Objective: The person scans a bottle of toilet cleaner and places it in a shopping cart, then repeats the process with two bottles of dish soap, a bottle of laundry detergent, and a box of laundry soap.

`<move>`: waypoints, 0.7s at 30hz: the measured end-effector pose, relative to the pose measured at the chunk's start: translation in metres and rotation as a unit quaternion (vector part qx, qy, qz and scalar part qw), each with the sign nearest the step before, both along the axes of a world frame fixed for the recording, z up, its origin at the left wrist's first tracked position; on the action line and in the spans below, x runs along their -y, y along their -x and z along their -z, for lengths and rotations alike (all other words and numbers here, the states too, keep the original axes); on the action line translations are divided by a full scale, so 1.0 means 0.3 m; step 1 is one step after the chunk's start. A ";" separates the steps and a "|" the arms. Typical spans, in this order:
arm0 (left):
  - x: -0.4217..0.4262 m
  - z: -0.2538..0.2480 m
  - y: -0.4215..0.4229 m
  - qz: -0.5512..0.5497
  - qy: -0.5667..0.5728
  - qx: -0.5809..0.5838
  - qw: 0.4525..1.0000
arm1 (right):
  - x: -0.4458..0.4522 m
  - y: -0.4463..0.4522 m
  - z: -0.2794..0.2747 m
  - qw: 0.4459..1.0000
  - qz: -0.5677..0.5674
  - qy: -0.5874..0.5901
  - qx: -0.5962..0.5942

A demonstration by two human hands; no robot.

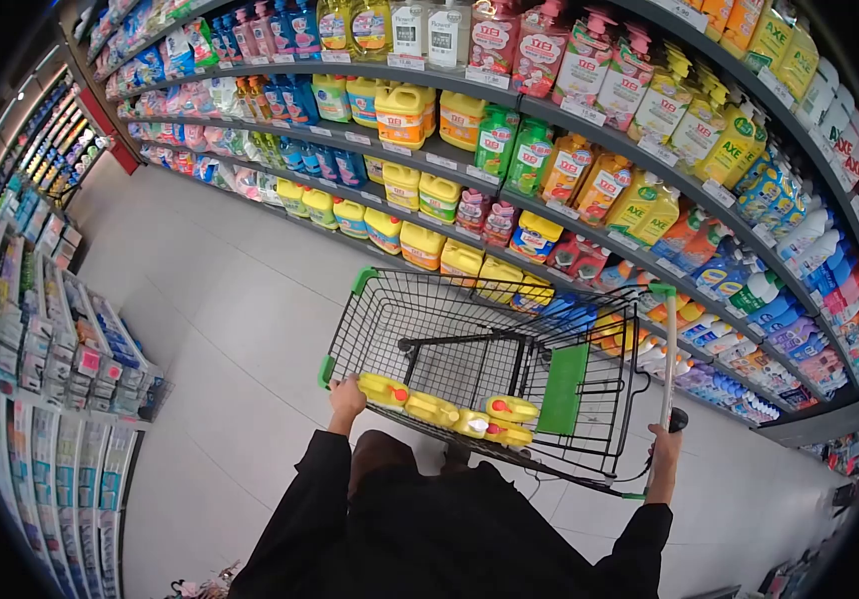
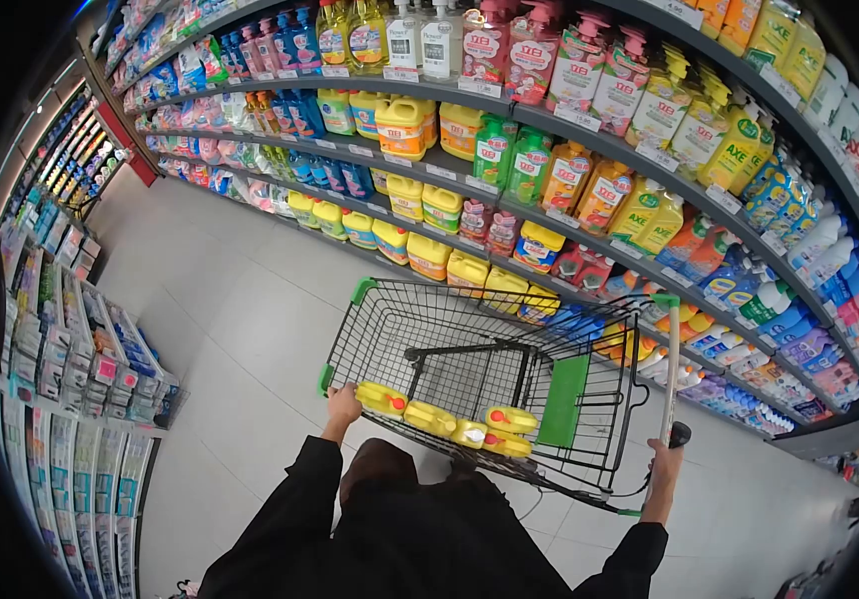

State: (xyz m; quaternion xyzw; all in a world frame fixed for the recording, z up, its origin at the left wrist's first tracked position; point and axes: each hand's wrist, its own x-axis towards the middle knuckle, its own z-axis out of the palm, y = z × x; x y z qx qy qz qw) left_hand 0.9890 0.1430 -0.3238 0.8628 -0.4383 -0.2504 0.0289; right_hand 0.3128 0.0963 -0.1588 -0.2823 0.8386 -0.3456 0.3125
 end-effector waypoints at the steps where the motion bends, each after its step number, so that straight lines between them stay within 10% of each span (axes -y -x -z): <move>1: 0.018 0.023 -0.027 -0.013 0.011 0.001 1.000 | 0.021 -0.040 -0.008 1.000 0.004 -0.003 -0.001; 9: 0.187 0.080 -0.278 0.049 0.102 0.002 0.994 | 0.104 -0.285 -0.015 0.999 0.015 -0.007 -0.030; 21: 0.414 -0.090 -0.608 0.173 -0.060 0.040 0.982 | 0.107 -0.598 0.078 0.962 0.093 -0.040 -0.254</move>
